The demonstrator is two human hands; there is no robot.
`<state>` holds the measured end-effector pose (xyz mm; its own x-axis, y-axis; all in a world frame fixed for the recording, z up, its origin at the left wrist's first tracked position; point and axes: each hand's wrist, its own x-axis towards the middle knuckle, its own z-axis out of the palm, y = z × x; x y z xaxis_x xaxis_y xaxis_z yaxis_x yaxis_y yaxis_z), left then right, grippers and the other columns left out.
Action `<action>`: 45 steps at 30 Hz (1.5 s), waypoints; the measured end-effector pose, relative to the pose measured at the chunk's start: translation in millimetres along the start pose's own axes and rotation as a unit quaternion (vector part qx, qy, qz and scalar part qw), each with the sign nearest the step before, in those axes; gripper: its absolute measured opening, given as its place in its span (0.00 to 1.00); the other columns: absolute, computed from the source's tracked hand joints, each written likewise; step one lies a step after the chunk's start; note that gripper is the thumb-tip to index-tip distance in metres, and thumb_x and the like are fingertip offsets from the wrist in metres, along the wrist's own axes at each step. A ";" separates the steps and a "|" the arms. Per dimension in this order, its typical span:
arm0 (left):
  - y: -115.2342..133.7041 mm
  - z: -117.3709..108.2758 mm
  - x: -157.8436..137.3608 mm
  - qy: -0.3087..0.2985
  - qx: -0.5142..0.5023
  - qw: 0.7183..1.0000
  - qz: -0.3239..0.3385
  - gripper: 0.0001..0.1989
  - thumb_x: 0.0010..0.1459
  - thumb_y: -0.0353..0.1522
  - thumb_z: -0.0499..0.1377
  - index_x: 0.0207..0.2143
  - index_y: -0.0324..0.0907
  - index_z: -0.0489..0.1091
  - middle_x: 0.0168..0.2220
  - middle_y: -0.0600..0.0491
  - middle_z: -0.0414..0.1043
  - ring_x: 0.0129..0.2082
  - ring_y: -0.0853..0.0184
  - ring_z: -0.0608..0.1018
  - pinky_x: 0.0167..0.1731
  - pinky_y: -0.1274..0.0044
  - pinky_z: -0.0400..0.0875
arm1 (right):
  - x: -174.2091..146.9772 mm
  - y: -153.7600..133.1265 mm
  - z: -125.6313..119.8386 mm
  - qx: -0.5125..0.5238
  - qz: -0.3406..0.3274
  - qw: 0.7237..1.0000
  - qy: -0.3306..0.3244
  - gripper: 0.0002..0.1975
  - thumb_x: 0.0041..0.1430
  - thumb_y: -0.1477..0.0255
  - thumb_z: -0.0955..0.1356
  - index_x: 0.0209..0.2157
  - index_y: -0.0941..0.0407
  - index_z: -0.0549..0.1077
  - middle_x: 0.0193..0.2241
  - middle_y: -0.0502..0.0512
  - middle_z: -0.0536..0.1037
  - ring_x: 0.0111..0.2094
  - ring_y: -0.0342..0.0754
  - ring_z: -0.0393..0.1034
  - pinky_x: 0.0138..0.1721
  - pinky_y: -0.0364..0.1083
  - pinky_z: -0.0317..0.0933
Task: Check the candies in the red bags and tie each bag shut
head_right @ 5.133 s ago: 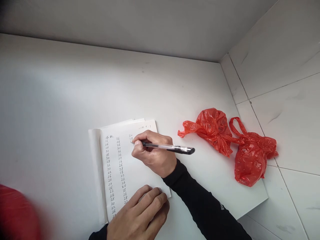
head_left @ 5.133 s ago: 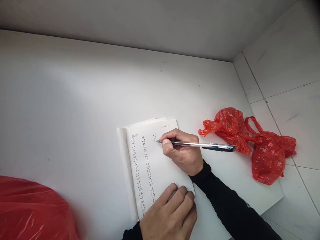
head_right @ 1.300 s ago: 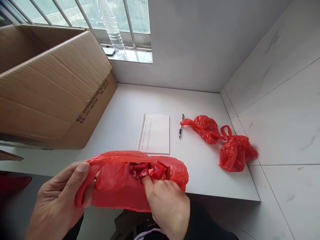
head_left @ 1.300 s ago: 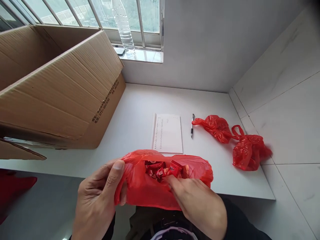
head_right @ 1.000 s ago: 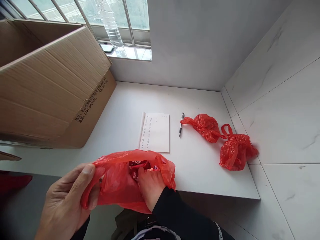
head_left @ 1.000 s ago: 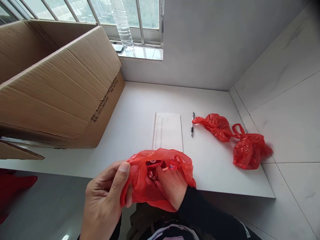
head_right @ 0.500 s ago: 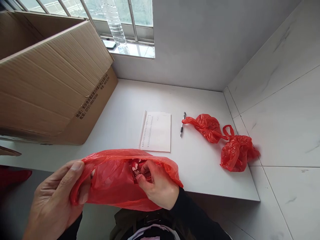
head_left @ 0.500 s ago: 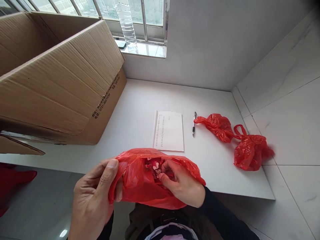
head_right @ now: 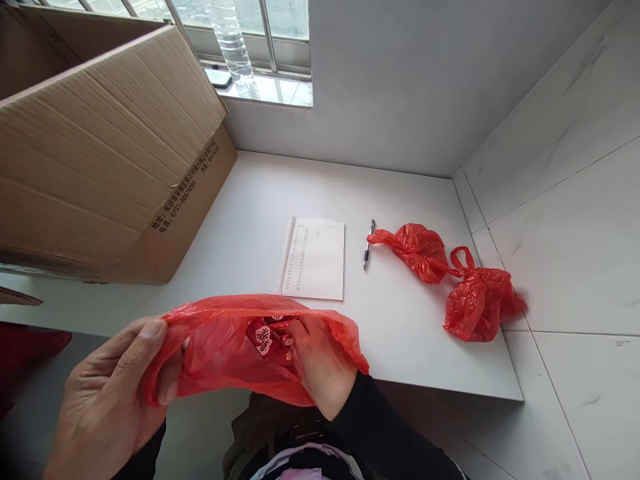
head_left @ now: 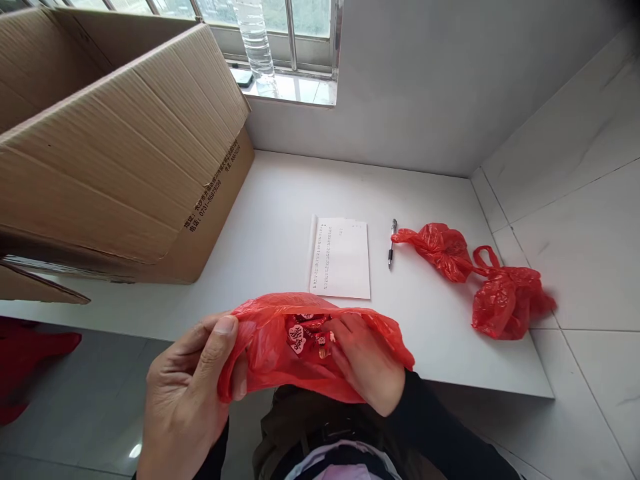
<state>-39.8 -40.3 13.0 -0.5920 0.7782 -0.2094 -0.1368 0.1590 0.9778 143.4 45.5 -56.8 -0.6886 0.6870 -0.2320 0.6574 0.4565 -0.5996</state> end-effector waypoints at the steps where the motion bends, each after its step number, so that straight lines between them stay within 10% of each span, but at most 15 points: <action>1: -0.5 -0.2 -0.1 -0.003 -0.001 1.000 -0.004 0.16 0.59 0.45 0.64 0.26 0.45 0.71 0.12 0.61 0.59 0.15 0.75 0.60 0.20 0.82 0.63 | 1.9 -1.1 2.5 -0.029 0.014 0.999 -0.010 0.14 0.62 0.84 0.67 0.47 0.59 0.74 0.46 0.61 0.74 0.48 0.58 0.70 0.50 0.56 0.68; 20: -6.1 -3.1 -0.3 -0.008 0.013 1.000 -0.004 0.16 0.62 0.46 0.61 0.27 0.45 0.71 0.13 0.61 0.59 0.16 0.73 0.61 0.21 0.79 0.62 | -17.6 -3.8 -6.1 0.076 -0.004 0.997 0.015 0.13 0.66 0.79 0.66 0.47 0.47 0.73 0.40 0.48 0.75 0.40 0.49 0.73 0.41 0.47 0.65; 28: -8.8 -2.7 -2.8 -0.002 0.017 1.000 -0.008 0.17 0.60 0.47 0.62 0.26 0.46 0.70 0.13 0.60 0.59 0.16 0.72 0.61 0.20 0.78 0.62 | -17.2 3.7 -5.7 -0.150 0.094 0.984 -0.034 0.14 0.68 0.77 0.66 0.53 0.54 0.72 0.45 0.57 0.75 0.42 0.56 0.73 0.34 0.50 0.67; 35: -11.3 -1.9 -5.0 -0.016 0.050 0.999 -0.010 0.19 0.61 0.47 0.61 0.24 0.46 0.67 0.14 0.59 0.58 0.17 0.70 0.61 0.20 0.78 0.63 | -3.0 5.9 10.2 -0.159 0.049 0.986 -0.027 0.15 0.62 0.83 0.68 0.47 0.54 0.76 0.46 0.59 0.73 0.49 0.57 0.69 0.45 0.51 0.67; 45: -11.2 0.1 -4.2 -0.017 0.043 0.999 -0.024 0.20 0.61 0.47 0.61 0.22 0.44 0.67 0.14 0.59 0.58 0.18 0.71 0.61 0.22 0.77 0.61 | -22.4 5.2 -6.3 0.089 -0.014 0.986 0.139 0.11 0.68 0.76 0.65 0.47 0.51 0.76 0.40 0.52 0.76 0.40 0.51 0.73 0.45 0.50 0.67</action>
<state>-35.7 -45.3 2.9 -0.5595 0.7877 -0.2577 -0.0960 0.2473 0.9642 164.1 36.1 -49.9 -0.5790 0.8153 -0.0096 0.5577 0.3874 -0.7341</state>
